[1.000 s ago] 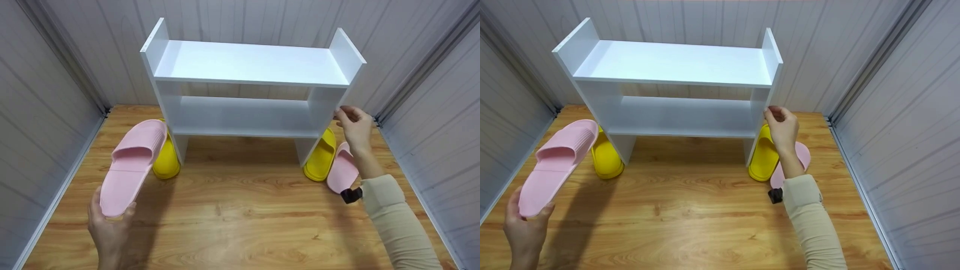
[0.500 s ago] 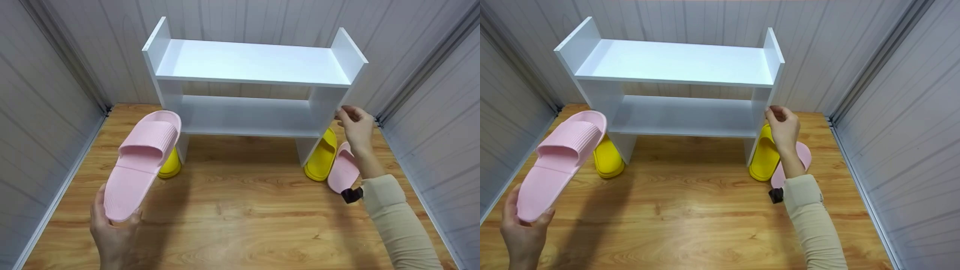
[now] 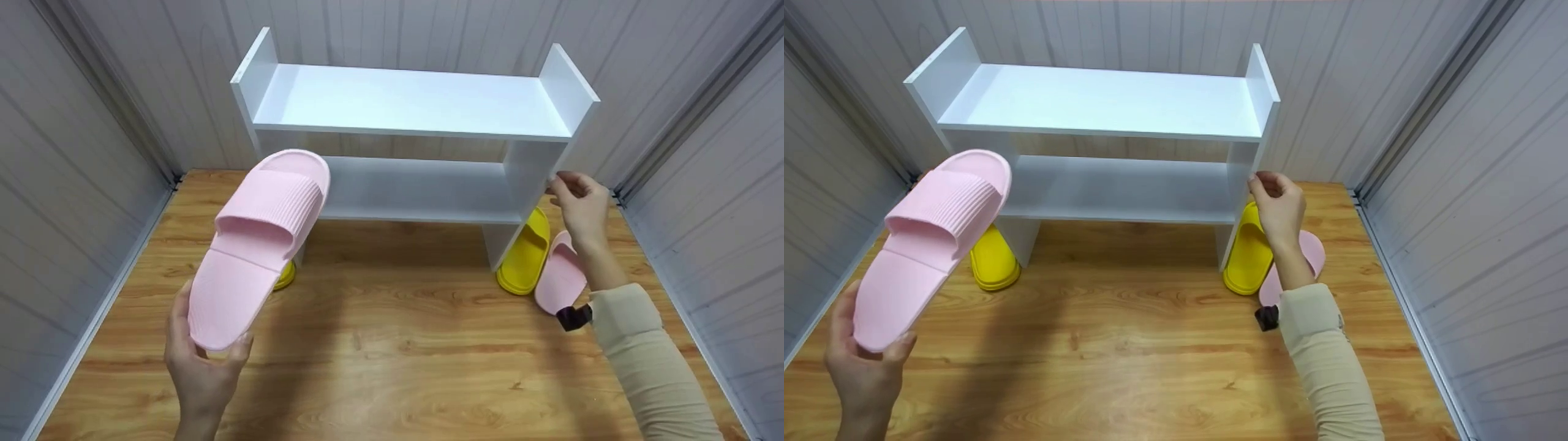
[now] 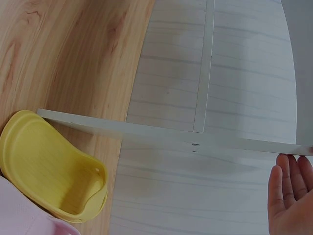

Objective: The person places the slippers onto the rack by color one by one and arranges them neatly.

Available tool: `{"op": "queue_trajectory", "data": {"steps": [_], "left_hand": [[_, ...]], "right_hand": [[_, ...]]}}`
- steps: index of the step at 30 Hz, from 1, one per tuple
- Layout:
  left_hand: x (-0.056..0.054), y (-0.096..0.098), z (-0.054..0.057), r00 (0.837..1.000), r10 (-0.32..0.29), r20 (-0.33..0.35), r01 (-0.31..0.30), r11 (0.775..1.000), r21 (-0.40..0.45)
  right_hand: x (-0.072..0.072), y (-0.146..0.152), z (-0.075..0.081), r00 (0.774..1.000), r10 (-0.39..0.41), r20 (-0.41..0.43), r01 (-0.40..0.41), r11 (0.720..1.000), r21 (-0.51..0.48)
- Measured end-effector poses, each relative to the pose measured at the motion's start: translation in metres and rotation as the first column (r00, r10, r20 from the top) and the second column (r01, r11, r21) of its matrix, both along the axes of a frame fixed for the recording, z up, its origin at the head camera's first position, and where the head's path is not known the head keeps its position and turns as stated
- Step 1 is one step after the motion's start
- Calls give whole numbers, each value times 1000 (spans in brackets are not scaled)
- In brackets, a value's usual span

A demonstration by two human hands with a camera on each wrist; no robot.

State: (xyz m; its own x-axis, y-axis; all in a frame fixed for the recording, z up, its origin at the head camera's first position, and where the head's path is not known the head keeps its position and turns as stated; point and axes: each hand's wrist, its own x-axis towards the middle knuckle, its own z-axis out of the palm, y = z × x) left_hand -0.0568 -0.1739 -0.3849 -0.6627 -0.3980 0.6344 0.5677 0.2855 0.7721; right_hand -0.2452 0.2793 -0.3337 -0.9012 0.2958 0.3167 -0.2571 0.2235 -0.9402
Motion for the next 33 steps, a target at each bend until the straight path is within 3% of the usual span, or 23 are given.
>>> {"op": "queue_trajectory", "data": {"steps": [12, 17, 33], "left_hand": [[-22, 19, 17, 995, -75, -72, 77, 997, 20], [-31, 27, 21, 997, -53, -56, 52, 999, -12], [-50, 36, 39, 1000, 25, 2, -24, 995, -100]], "right_hand": [[2, -2, 1, 1000, -1, 15, 0, 1000, 27], [0, -2, 0, 1000, 6, -14, -6, 1000, -5], [-2, -4, -1, 1000, 5, 29, -6, 1000, 27]]}}
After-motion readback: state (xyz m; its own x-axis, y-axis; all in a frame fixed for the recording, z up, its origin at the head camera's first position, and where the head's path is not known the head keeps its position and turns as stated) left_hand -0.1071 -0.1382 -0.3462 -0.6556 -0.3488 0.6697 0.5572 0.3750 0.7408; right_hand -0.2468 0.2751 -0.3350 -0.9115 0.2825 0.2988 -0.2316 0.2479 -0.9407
